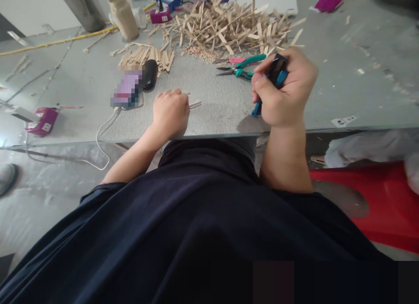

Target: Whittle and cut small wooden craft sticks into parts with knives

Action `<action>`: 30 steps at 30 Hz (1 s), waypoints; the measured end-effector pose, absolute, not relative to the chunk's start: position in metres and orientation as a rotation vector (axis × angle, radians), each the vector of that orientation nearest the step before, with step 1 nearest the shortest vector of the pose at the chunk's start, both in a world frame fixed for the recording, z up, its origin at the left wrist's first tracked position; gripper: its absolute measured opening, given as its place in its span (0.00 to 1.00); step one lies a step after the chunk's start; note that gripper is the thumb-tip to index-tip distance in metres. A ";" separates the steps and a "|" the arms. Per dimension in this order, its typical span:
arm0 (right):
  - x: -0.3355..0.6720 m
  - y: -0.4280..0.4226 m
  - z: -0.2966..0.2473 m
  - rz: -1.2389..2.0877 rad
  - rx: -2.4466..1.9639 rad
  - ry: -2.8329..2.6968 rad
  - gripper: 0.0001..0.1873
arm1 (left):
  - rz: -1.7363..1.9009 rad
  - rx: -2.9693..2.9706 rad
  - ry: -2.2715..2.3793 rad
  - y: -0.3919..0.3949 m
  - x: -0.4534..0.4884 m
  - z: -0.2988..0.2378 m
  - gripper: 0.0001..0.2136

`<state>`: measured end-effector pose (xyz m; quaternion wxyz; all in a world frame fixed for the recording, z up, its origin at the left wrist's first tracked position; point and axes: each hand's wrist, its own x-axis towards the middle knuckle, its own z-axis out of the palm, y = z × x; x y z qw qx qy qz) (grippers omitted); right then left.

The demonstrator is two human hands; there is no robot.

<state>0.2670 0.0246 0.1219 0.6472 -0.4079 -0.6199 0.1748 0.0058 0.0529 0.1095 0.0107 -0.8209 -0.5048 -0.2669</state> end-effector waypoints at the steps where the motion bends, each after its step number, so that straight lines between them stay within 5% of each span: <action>1: 0.267 0.024 0.121 0.397 -0.946 -1.406 0.16 | -0.892 -2.500 -1.588 0.057 0.006 0.109 0.06; 10: 0.260 0.024 0.123 0.604 -0.909 -1.822 0.14 | -1.009 -2.669 -1.912 0.017 -0.009 0.106 0.06; 16: 0.237 0.026 0.130 0.248 -1.260 -2.593 0.19 | -0.988 -2.526 -1.896 0.017 -0.009 0.090 0.08; 22: 0.218 0.026 0.121 0.145 -1.317 -2.590 0.18 | -1.225 -2.555 -1.721 0.019 -0.012 0.073 0.04; 30: 0.221 0.032 0.116 0.102 -1.286 -2.589 0.23 | -1.044 -2.639 -1.754 0.013 -0.005 0.090 0.03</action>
